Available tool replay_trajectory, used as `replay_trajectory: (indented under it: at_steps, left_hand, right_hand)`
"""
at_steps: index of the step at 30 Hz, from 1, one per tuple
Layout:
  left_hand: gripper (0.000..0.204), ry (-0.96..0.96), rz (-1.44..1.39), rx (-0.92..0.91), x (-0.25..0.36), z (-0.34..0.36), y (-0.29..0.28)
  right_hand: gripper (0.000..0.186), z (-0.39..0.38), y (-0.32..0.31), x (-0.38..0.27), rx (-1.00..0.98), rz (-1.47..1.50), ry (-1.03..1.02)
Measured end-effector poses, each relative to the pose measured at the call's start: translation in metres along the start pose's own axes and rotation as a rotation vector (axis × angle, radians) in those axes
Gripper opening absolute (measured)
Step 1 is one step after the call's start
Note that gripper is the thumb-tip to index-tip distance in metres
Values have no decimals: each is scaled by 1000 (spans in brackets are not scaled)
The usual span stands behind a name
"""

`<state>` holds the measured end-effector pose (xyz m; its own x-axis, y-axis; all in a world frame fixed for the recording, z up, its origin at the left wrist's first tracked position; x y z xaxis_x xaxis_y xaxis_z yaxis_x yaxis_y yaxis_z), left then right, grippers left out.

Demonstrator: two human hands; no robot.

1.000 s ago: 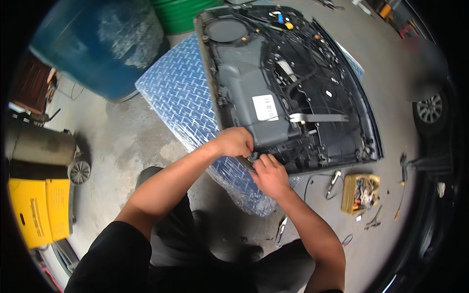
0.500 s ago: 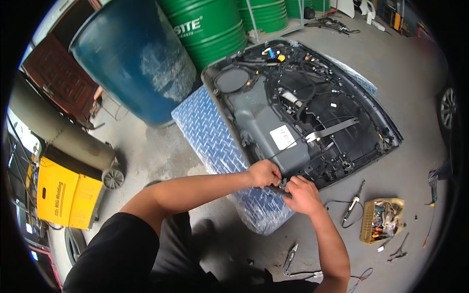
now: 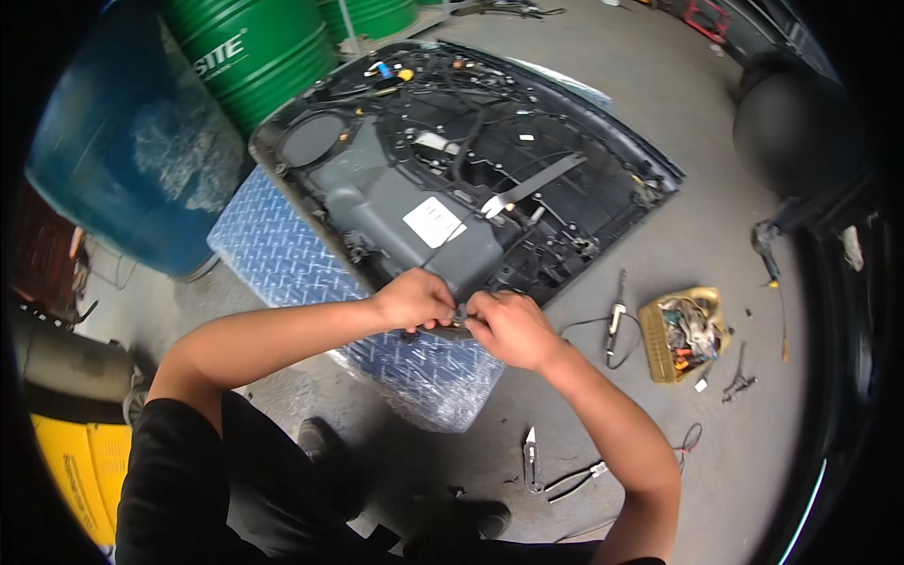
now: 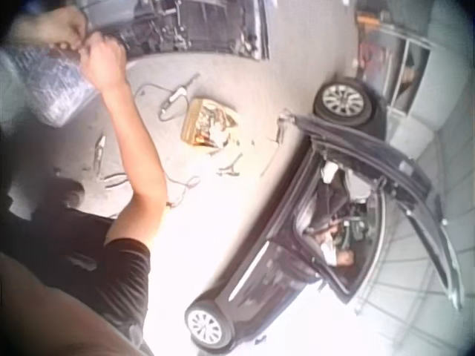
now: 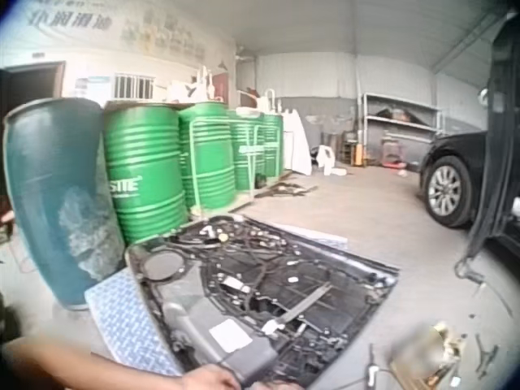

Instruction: The person works on a car part placed on a blue mat, using a soldering iron to heat and manipulate small components. They handle wires and connectors, adjusting and securing them with tools.

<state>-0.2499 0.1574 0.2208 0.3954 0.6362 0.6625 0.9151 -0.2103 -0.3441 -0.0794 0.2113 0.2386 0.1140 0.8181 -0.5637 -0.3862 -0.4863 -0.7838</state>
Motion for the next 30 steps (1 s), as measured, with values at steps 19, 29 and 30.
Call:
replay_trajectory:
  at_steps: [19, 29, 30]
  left_hand:
    - [14, 232, 63, 65, -1, -1, -1]
    - [14, 295, 100, 122, -7, 1, -4]
    - [14, 400, 175, 223, -5, -1, -9]
  right_hand:
    - [28, 4, -2, 11, 88, 187, 278]
    - [26, 17, 10, -9, -78, 68, 198]
    - [26, 18, 10, -11, -70, 57, 178]
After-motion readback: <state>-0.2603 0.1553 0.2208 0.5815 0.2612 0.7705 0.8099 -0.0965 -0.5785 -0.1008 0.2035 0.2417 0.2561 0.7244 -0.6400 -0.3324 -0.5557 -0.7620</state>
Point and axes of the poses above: each hand's wrist, its own z-axis towards the middle knuckle, its own y-axis out of the palm, x = y × z, the point moved 4 cm from there along z, towards the middle knuckle, and after that the axes turned 10 degrees about -y, right-handed, at the moved point
